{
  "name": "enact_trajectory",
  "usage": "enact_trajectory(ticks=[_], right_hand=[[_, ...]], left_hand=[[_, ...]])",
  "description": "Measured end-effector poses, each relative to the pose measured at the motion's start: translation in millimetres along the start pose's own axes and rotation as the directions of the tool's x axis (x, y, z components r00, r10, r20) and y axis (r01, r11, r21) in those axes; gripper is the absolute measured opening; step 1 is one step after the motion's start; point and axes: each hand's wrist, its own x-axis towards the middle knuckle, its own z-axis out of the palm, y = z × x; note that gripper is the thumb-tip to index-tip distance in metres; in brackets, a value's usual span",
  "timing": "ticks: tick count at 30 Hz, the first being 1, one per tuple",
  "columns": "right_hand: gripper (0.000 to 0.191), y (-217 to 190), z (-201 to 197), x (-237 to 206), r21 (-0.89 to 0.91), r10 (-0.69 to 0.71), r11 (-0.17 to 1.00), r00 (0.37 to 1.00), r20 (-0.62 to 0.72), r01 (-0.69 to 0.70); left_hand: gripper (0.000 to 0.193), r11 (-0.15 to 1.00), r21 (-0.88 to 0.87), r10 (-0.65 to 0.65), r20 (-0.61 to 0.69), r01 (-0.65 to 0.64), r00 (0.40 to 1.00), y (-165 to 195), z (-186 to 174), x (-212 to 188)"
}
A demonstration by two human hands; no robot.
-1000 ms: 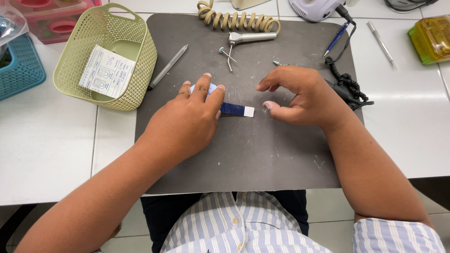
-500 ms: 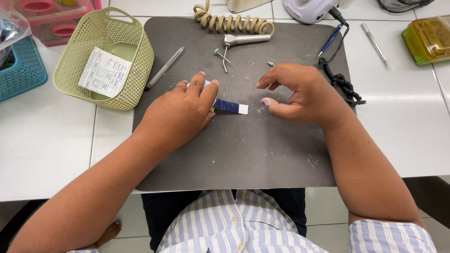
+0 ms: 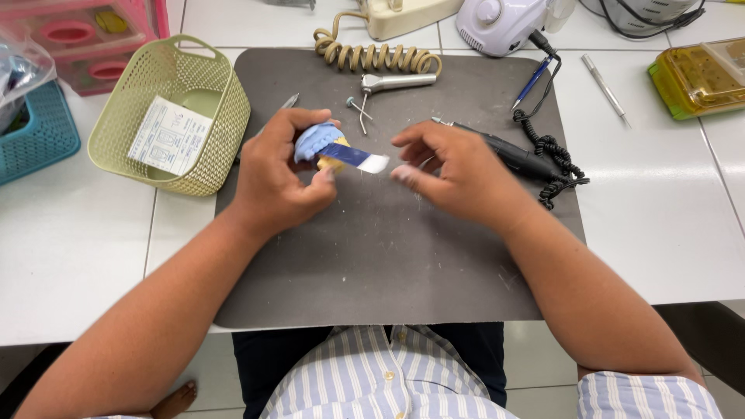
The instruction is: The person uses a rotary handpiece to grind and shape a small artificial tooth, then repeatedly places it into a yellow dental cast and aligns it with a blue opposing cast to check fit. The person also uses a red abrasive strip to smooth the tooth and continues to test the occlusion between the two casts.
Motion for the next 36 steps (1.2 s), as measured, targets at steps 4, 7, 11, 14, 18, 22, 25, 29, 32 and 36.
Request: enact_trajectory(ticks=[4,7,11,14,18,22,25,29,32,36], right_hand=[[0.071,-15.2,28.0,-10.8,0.395,-0.081,0.912,0.992,-0.092,0.111],[0.083,-18.5,39.4,-19.5,0.531,-0.095,0.837,0.991,-0.097,0.132],[0.091,-19.0,41.4,-26.6,0.641,-0.188,0.735,0.975,-0.118,0.219],[0.092,-22.8,41.0,-32.3,0.600,-0.242,0.743,0.955,-0.172,0.296],[0.089,-26.6,36.9,-38.9,0.539,-0.281,0.771,0.940,-0.192,0.340],[0.075,-23.7,26.3,-39.3,0.366,-0.380,0.814,0.890,-0.253,0.451],[0.063,-22.6,21.8,-38.8,0.139,-0.441,0.861,0.855,-0.274,0.489],[0.060,-26.2,25.0,-38.8,0.256,-0.373,0.861,0.887,-0.271,0.440],[0.060,-26.2,25.4,-34.9,0.330,-0.359,0.842,0.900,-0.248,0.427],[0.063,-21.9,17.8,-29.2,0.442,-0.297,0.834,0.944,-0.144,0.329]], left_hand=[[0.048,0.831,-0.556,0.043,0.055,-0.005,0.998,8.0,13.2,-15.5],[0.048,0.734,-0.679,0.101,0.091,-0.013,0.991,14.7,20.0,-22.9],[0.057,0.569,-0.819,0.138,0.180,0.071,0.974,20.4,19.2,-25.2],[0.065,0.662,-0.749,0.230,0.158,-0.035,0.960,24.8,22.6,-24.2],[0.062,0.760,-0.634,0.285,0.130,-0.141,0.950,33.7,22.0,-21.0],[0.060,0.880,-0.440,0.249,0.108,-0.178,0.962,47.5,10.8,-19.6],[0.066,0.920,-0.338,0.232,0.070,-0.196,0.970,54.4,8.4,-17.0],[0.064,0.896,-0.414,0.189,0.030,-0.160,0.981,58.5,15.6,-21.0],[0.064,0.881,-0.460,0.144,0.030,-0.114,0.989,55.2,19.8,-22.2],[0.067,0.827,-0.560,-0.002,0.075,0.043,0.997,49.5,24.8,-18.8]])
